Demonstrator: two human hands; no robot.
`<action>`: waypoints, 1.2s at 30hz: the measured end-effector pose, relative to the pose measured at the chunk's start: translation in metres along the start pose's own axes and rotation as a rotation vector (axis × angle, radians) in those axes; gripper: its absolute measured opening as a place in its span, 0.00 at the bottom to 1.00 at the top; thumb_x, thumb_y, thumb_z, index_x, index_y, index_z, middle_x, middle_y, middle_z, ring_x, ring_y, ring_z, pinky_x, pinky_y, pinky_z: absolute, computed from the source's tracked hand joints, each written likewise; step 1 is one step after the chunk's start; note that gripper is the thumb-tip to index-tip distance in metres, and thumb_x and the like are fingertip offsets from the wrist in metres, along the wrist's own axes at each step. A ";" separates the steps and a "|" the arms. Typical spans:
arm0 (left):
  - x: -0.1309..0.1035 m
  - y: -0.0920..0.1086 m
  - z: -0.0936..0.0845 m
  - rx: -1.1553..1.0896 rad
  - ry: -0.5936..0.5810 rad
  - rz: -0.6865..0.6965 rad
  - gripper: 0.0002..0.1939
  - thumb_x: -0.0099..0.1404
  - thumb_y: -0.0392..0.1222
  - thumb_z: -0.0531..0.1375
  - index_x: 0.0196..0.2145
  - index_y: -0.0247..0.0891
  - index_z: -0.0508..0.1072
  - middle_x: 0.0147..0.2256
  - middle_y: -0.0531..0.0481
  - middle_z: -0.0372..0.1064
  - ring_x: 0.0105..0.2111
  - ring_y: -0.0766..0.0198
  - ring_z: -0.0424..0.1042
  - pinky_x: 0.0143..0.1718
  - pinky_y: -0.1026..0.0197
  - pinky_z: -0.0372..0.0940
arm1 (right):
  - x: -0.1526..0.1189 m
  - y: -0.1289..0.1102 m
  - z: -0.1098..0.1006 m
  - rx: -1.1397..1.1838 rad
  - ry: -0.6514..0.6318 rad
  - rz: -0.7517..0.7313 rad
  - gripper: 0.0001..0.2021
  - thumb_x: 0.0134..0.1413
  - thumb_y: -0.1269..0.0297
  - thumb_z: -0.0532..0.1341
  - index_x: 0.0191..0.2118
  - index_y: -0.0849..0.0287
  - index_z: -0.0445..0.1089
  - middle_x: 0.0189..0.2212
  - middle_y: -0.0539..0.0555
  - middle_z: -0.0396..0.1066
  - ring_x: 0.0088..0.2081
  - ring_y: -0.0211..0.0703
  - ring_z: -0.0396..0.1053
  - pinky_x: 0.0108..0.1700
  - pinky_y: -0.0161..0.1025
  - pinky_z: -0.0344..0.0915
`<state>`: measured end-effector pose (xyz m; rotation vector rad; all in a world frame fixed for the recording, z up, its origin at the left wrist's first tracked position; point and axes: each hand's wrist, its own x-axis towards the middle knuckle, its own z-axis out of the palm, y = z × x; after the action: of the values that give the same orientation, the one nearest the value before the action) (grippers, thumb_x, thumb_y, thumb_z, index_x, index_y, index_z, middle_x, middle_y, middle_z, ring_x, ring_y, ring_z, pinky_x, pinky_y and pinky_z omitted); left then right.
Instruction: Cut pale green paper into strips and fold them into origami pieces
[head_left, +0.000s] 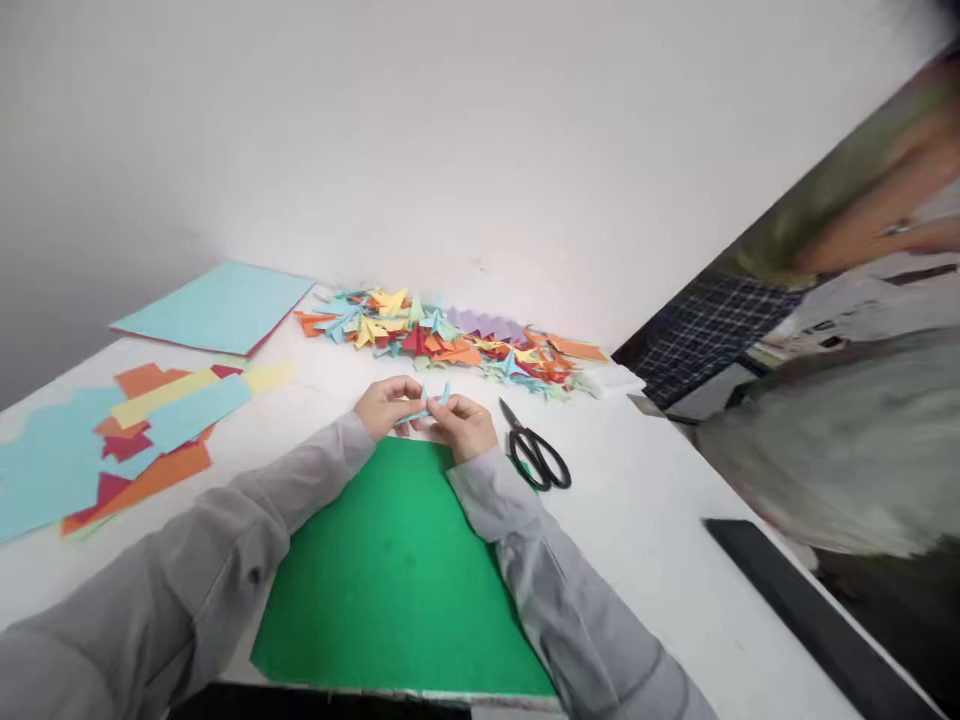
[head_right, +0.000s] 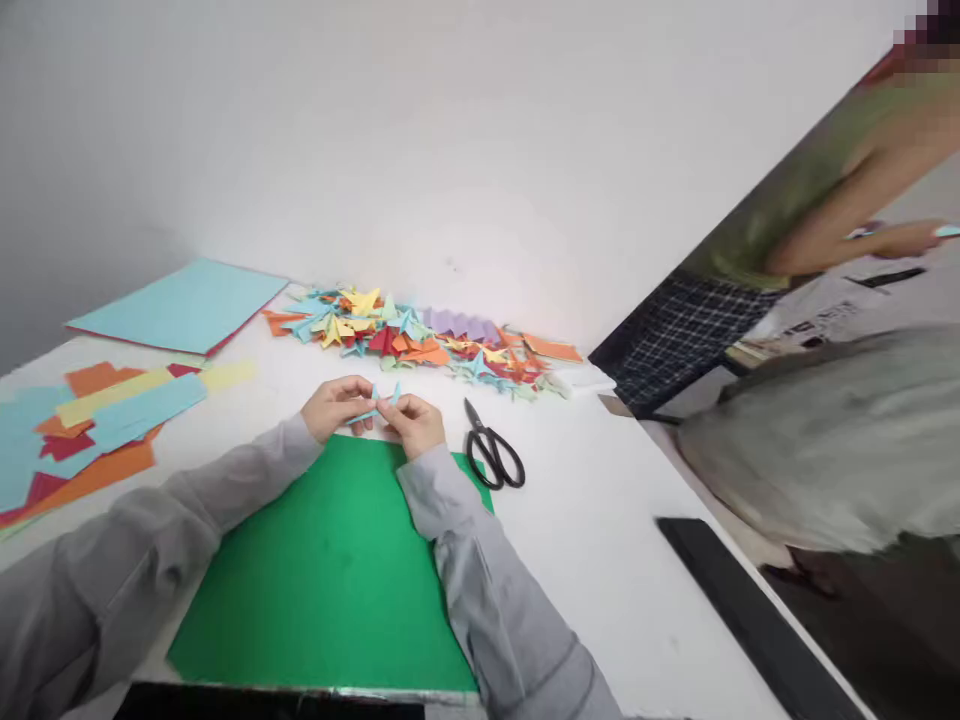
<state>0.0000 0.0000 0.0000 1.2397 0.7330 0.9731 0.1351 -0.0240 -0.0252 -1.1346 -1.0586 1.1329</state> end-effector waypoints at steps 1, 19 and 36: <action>0.001 -0.001 0.000 -0.010 0.007 -0.015 0.15 0.43 0.42 0.66 0.23 0.34 0.64 0.15 0.58 0.62 0.14 0.69 0.65 0.12 0.69 0.59 | 0.000 0.000 0.000 0.002 -0.006 0.014 0.19 0.29 0.52 0.68 0.16 0.59 0.59 0.16 0.45 0.63 0.16 0.31 0.59 0.21 0.33 0.60; 0.001 -0.001 0.002 0.109 0.078 -0.014 0.17 0.38 0.41 0.69 0.23 0.32 0.67 0.13 0.54 0.65 0.13 0.70 0.64 0.13 0.69 0.59 | 0.001 -0.004 0.000 0.091 0.070 0.014 0.18 0.28 0.54 0.68 0.15 0.59 0.61 0.13 0.43 0.63 0.16 0.30 0.59 0.22 0.33 0.59; 0.000 0.003 0.002 0.039 0.096 -0.033 0.18 0.38 0.43 0.68 0.24 0.32 0.68 0.15 0.53 0.67 0.13 0.70 0.64 0.13 0.68 0.60 | 0.000 -0.006 -0.001 0.071 -0.042 0.006 0.13 0.31 0.54 0.67 0.20 0.58 0.69 0.17 0.46 0.67 0.21 0.34 0.61 0.24 0.33 0.59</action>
<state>0.0006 -0.0009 0.0037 1.2180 0.8484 1.0005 0.1372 -0.0247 -0.0194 -1.0631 -1.0399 1.1948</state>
